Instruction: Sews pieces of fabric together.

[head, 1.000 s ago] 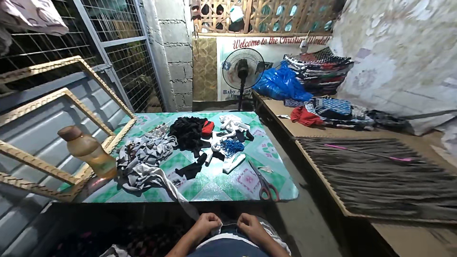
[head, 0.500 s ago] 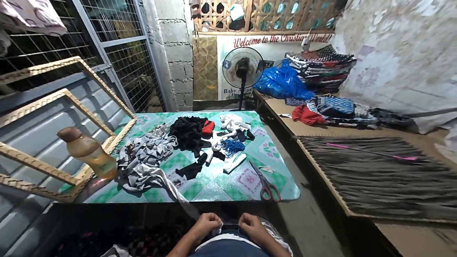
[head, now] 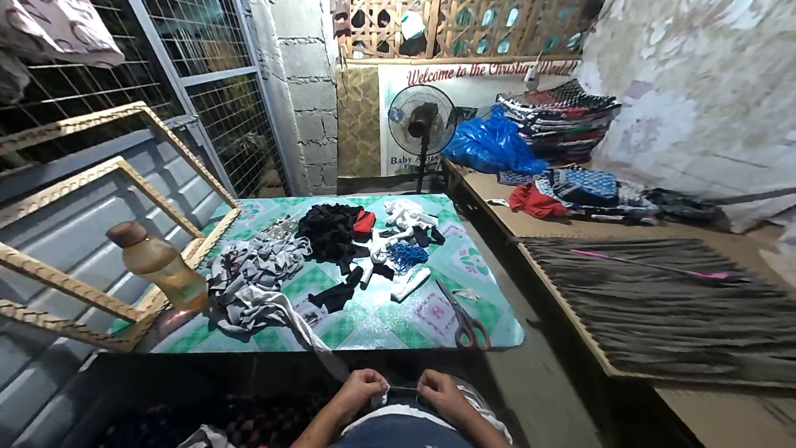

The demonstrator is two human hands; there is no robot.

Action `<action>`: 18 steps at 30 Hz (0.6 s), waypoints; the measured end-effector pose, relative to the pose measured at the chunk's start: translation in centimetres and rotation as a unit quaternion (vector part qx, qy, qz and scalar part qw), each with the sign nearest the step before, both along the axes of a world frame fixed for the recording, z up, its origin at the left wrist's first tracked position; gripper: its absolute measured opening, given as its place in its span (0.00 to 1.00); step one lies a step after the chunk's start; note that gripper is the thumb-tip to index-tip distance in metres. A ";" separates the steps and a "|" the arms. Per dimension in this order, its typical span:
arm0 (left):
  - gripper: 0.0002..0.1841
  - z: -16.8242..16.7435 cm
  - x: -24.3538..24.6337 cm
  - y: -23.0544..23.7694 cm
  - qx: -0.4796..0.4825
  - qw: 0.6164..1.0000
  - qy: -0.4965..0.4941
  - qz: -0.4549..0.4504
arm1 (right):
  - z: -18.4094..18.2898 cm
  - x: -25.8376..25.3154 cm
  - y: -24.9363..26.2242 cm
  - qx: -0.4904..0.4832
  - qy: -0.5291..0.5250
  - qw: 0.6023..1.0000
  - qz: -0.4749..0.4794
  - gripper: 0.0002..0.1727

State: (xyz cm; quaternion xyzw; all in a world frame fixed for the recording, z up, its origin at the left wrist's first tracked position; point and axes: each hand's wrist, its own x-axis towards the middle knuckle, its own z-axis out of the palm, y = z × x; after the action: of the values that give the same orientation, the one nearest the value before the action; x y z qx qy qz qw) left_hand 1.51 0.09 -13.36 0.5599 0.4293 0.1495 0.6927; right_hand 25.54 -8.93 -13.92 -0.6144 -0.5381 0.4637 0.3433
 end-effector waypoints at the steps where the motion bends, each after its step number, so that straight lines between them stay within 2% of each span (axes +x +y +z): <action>1: 0.05 0.1 0.0 0.0 -0.001 1.000 0.000 0.001 | 0.2 0.0 0.0 -0.001 0.002 1.000 0.002 0.10; 18: 0.07 0.4 -0.1 0.0 -0.008 1.000 0.017 0.019 | 0.5 0.0 0.0 -0.010 0.013 1.000 0.003 0.10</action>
State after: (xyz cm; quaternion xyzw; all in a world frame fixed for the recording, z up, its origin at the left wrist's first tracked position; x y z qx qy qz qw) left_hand 1.41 0.07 -12.97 0.5486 0.4526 0.1494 0.6869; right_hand 25.49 -8.94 -13.38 -0.6099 -0.5310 0.4779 0.3430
